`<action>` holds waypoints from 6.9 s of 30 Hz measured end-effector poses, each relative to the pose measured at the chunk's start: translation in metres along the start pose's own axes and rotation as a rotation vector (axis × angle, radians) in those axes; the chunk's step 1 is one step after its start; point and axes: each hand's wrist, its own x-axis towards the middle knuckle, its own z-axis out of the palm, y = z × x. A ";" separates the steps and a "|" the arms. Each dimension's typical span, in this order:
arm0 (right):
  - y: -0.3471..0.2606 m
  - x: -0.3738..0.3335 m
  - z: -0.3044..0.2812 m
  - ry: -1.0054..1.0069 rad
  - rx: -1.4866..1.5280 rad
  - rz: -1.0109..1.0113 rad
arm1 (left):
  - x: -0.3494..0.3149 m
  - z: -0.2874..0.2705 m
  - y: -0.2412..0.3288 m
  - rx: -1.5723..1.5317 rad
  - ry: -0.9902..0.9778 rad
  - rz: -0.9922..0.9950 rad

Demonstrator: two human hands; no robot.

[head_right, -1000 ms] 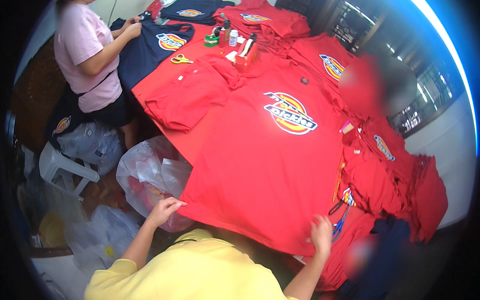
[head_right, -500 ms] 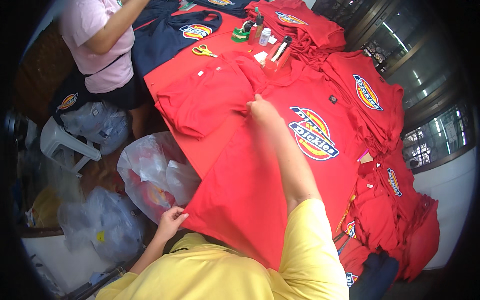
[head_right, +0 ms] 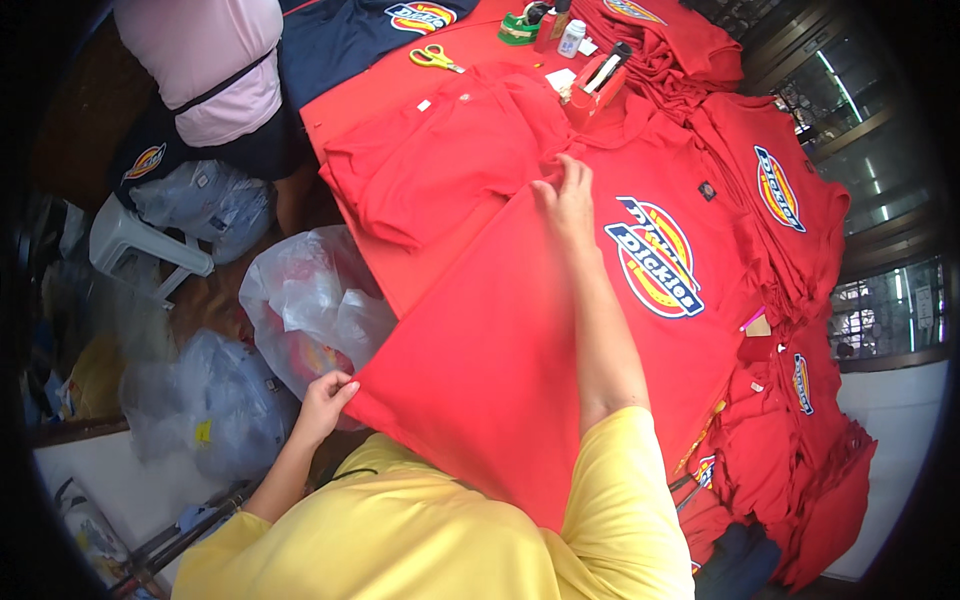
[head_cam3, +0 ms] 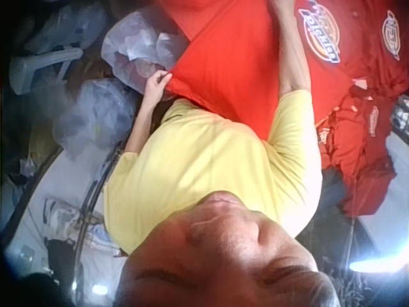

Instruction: The person folds red shirts on a table, places them into a clear plastic bag, and then writes on a piece of paper using a pen.

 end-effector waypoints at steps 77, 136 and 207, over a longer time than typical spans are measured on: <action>-0.181 -0.538 -0.229 0.818 -0.575 1.077 | 0.065 0.599 0.218 1.048 -1.088 1.872; 0.010 0.000 -0.022 -0.125 -0.018 0.011 | 0.081 0.067 -0.005 0.041 -0.275 0.159; 0.018 -0.155 -0.525 0.864 0.689 0.339 | 0.221 0.148 0.491 -0.184 -0.593 0.794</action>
